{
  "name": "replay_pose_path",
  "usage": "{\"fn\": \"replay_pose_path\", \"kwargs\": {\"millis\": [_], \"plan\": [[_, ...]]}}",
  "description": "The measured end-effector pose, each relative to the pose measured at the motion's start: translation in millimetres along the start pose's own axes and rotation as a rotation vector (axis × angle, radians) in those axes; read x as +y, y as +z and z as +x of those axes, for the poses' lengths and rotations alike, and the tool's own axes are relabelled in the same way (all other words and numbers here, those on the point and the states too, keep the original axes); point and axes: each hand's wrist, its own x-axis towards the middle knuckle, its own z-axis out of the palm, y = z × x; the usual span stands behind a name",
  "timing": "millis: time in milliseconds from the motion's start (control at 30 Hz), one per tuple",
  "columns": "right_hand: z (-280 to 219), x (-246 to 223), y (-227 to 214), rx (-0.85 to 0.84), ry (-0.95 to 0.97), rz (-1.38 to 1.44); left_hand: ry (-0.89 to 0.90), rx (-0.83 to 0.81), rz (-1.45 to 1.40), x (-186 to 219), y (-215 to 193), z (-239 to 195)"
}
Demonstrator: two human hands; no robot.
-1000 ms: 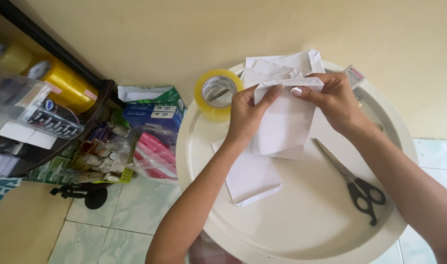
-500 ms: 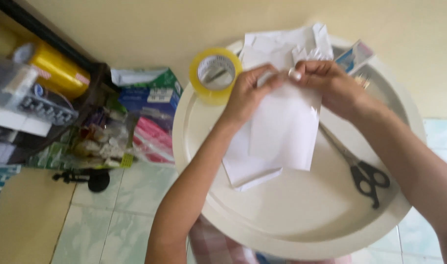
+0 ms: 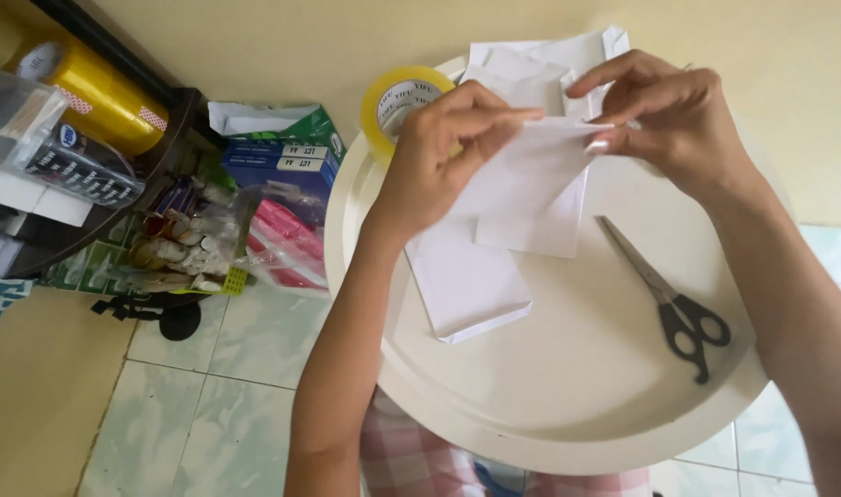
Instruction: Manually folding paper and using adhesive tape to construct small envelopes.
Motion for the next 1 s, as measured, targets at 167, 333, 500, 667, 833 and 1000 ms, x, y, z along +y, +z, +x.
{"fn": "replay_pose_path", "kwargs": {"millis": [167, 333, 500, 667, 833, 1000], "plan": [[1.6, -6.5, 0.2, 0.090, 0.106, -0.183, 0.175, 0.102, 0.300, 40.9, -6.7, -37.1], [3.2, 28.9, 10.4, 0.004, 0.181, -0.837, 0.313, -0.083, 0.629, 43.1, 2.1, -109.2], [2.1, 48.8, 16.3, 0.038, 0.213, -0.851, -0.005, -0.408, 0.402, 51.8, -3.2, -139.8], [0.9, 46.9, 14.0, 0.083, 0.179, -0.760, -0.167, -0.487, 0.317, 57.8, -6.3, -138.4], [6.0, 13.8, 11.1, 0.147, 0.147, -0.435, -0.167, -0.437, 0.372, 57.8, -3.1, -121.0], [4.6, 5.7, 6.6, 0.236, -0.070, -0.063, -0.109, -0.013, 0.405, 25.9, 10.3, -73.7]]}}
